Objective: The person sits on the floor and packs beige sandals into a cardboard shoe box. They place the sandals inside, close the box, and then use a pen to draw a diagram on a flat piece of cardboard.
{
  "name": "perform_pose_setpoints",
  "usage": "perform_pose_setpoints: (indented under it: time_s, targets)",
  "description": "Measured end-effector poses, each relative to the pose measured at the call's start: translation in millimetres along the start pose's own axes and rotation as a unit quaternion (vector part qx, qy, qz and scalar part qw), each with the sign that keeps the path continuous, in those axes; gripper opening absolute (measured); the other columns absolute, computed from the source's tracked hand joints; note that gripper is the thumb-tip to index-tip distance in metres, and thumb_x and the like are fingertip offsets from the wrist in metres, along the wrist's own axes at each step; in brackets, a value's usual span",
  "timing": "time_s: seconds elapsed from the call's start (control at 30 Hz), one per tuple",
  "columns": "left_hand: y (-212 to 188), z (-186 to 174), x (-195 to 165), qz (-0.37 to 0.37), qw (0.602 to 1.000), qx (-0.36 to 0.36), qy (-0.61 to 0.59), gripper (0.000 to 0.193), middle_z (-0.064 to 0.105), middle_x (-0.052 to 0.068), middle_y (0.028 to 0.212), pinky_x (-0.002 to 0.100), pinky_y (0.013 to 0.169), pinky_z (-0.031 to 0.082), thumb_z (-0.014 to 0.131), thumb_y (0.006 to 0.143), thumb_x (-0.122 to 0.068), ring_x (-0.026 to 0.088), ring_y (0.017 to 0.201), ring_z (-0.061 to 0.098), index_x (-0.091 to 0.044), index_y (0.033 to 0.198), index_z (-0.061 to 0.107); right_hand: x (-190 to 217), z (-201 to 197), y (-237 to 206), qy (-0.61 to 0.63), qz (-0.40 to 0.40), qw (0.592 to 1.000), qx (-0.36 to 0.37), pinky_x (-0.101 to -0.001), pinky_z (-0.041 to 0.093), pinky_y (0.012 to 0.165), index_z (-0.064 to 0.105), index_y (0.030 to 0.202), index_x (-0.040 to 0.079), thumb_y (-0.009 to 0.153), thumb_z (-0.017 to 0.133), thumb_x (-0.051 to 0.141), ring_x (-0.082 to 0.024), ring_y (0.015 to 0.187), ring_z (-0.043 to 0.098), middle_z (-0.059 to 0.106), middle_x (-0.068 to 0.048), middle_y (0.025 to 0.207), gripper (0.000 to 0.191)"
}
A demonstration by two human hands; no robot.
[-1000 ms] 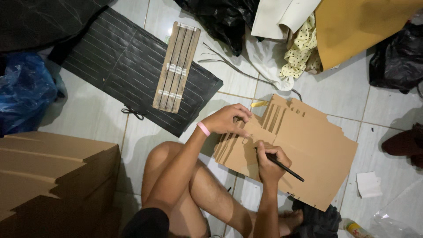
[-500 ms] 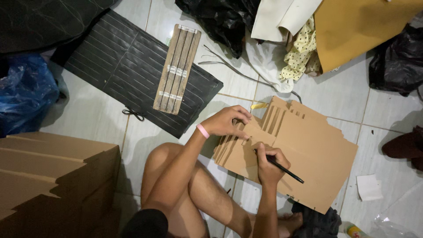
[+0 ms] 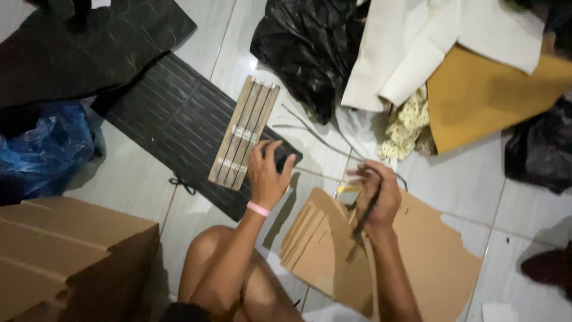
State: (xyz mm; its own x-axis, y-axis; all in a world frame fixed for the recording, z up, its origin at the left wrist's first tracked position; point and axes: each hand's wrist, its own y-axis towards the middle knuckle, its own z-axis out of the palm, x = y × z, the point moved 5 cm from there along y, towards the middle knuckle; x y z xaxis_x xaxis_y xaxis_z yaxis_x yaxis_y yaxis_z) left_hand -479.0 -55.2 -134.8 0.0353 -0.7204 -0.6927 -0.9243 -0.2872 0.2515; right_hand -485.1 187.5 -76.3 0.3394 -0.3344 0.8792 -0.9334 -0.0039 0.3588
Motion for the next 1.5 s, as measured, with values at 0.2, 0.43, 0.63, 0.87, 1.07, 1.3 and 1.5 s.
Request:
perform_pose_setpoints:
  time_s: [0.2,0.43,0.63,0.87,1.07,1.3,1.5]
  targets:
    - [26,-3,28,-0.059,0.990,-0.055,0.116,0.066,0.041,0.031,0.150,0.062,0.114,0.029,0.074,0.093,-0.038,0.051,0.141,0.035,0.006,0.137,0.052,40,17,160,-0.179,-0.209,0.954,0.119,-0.0358,0.057,0.079,0.063,0.118,0.000,0.098,0.068,-0.004,-0.030,0.096,0.069,0.066,-0.016,0.108,0.021]
    - [46,18,62,-0.147,0.955,0.010,0.259,0.069,0.037,0.024,0.159,0.061,0.122,0.020,0.058,0.096,-0.051,0.040,0.149,0.033,-0.003,0.145,0.052,27,105,356,-0.254,-0.258,0.908,0.212,-0.0435,0.054,0.089,0.061,0.135,0.002,0.091,0.066,-0.010,-0.038,0.104,0.064,0.062,-0.020,0.117,0.046]
    - [51,29,82,-0.197,0.942,0.044,0.267,0.072,0.041,0.023,0.152,0.062,0.119,0.018,0.055,0.088,-0.054,0.035,0.145,0.029,-0.005,0.140,0.055,-72,217,509,-0.339,-0.178,0.901,0.206,-0.0464,0.049,0.107,0.056,0.142,0.000,0.085,0.071,-0.006,-0.044,0.125,0.058,0.058,-0.022,0.139,0.060]
    - [39,48,105,-0.231,0.925,0.125,0.275,0.068,0.042,0.022,0.150,0.063,0.119,0.019,0.056,0.088,-0.054,0.037,0.144,0.031,-0.007,0.136,0.057,-200,277,560,-0.441,-0.023,0.862,0.248,-0.0536,0.047,0.094,0.027,0.156,0.003,0.071,0.090,0.012,-0.050,0.130,0.049,0.035,-0.016,0.164,0.106]
    - [35,50,107,-0.235,0.926,0.120,0.269,0.066,0.042,0.024,0.149,0.066,0.117,0.020,0.058,0.084,-0.053,0.040,0.142,0.033,-0.007,0.130,0.059,-232,281,556,-0.476,0.016,0.829,0.294,-0.0519,0.052,0.097,0.026,0.160,0.007,0.082,0.084,0.016,-0.047,0.119,0.059,0.032,-0.016,0.165,0.097]
    - [33,50,104,-0.199,0.930,0.108,0.289,0.063,0.040,0.023,0.146,0.067,0.117,0.022,0.056,0.088,-0.052,0.041,0.141,0.032,-0.006,0.131,0.055,-248,289,560,-0.566,0.002,0.743,0.357,-0.0492,0.055,0.090,0.028,0.159,-0.001,0.089,0.063,0.012,-0.044,0.108,0.066,0.029,-0.021,0.164,0.079]
    - [36,48,100,-0.180,0.938,0.086,0.283,0.062,0.040,0.023,0.147,0.067,0.117,0.023,0.057,0.089,-0.051,0.040,0.140,0.032,-0.006,0.131,0.056,-268,295,563,-0.592,-0.009,0.722,0.359,-0.0488,0.056,0.087,0.031,0.158,-0.001,0.096,0.050,0.010,-0.041,0.107,0.068,0.031,-0.022,0.164,0.067]
